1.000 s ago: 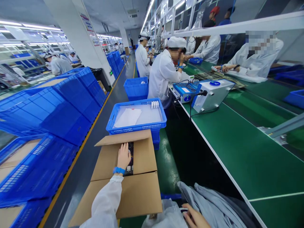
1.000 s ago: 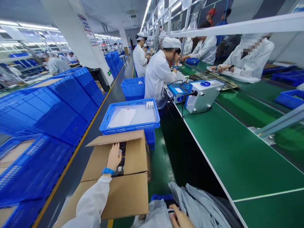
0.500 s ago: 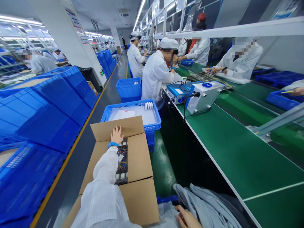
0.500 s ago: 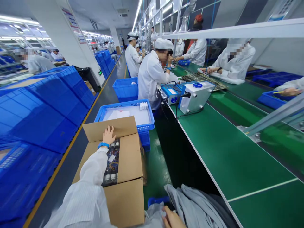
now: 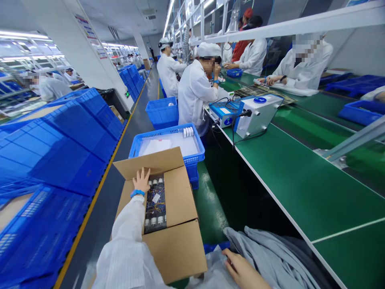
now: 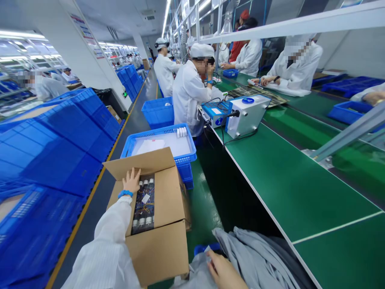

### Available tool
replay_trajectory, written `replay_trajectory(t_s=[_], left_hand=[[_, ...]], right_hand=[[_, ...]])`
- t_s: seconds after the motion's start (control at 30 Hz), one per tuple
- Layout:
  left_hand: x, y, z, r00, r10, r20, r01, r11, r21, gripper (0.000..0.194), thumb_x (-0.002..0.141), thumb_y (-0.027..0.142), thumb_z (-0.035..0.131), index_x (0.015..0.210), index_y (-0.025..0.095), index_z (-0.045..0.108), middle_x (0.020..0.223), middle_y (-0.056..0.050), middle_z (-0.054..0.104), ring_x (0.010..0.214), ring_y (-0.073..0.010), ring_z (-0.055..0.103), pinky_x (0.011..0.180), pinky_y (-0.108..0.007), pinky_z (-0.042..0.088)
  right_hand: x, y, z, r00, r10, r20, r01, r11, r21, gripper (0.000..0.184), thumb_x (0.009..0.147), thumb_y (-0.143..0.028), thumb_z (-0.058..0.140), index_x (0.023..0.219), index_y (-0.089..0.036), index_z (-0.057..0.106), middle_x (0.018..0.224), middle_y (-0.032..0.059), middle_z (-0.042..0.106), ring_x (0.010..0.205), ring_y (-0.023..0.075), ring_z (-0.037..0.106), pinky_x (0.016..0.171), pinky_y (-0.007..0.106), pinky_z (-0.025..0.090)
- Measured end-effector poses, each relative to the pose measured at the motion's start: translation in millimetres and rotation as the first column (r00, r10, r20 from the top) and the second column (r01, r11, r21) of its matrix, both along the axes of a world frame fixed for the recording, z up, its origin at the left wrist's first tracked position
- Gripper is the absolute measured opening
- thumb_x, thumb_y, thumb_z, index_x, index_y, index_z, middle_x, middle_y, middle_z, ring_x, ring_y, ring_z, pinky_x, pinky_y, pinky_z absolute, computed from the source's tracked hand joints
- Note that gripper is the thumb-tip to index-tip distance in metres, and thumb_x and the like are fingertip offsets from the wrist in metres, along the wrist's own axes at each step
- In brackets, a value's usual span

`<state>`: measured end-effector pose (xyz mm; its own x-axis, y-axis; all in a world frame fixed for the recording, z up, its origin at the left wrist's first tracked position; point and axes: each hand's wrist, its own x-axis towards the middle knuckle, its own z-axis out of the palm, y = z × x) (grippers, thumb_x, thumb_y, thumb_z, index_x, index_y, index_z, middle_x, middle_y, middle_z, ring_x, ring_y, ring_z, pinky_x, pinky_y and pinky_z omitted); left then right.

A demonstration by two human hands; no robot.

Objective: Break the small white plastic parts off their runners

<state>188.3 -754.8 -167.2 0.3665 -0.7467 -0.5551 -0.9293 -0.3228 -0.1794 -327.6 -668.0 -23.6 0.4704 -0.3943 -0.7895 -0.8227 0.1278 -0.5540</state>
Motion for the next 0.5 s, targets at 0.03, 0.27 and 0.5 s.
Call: replay_trajectory(t_s=[0.03, 0.27, 0.5], left_hand=[[1.3, -4.2, 3.3, 1.0, -0.015, -0.004, 0.015, 1.0, -0.011, 0.082, 0.071, 0.011, 0.055, 0.146, 0.024, 0.026, 0.157, -0.01, 0.009, 0.141, -0.04, 0.007, 0.105, -0.064, 0.02], [70.5, 7.1, 59.8, 0.992, -0.125, 0.013, 0.126, 0.987, -0.102, 0.054, 0.079, 0.001, 0.037, 0.13, 0.014, 0.05, 0.149, -0.013, 0.035, 0.144, -0.0249, 0.008, 0.114, -0.052, 0.004], [126.9, 34.6, 84.0, 0.995, -0.087, 0.038, 0.088, 0.995, -0.04, 0.044, 0.088, 0.007, 0.026, 0.12, 0.011, 0.055, 0.144, -0.014, 0.041, 0.144, -0.0214, 0.007, 0.114, -0.049, -0.005]], right_hand=[[0.8, -7.1, 2.5, 0.999, -0.01, 0.044, 0.009, 0.999, 0.035, 0.03, 0.084, -0.028, 0.043, 0.109, -0.042, 0.054, 0.09, 0.0058, 0.07, 0.085, 0.0279, 0.068, 0.076, 0.041, 0.055], [64.7, -88.9, 9.4, 0.962, 0.104, 0.253, -0.057, 0.981, -0.187, 0.03, 0.092, -0.021, 0.031, 0.116, -0.022, 0.05, 0.106, 0.01, 0.062, 0.098, 0.0236, 0.062, 0.086, 0.038, 0.048], [225.6, -81.9, -51.2, 0.726, 0.559, 0.402, -0.339, 0.798, -0.498, 0.021, 0.092, -0.02, 0.038, 0.099, -0.013, 0.057, 0.098, 0.0115, 0.061, 0.096, 0.023, 0.057, 0.081, 0.035, 0.046]])
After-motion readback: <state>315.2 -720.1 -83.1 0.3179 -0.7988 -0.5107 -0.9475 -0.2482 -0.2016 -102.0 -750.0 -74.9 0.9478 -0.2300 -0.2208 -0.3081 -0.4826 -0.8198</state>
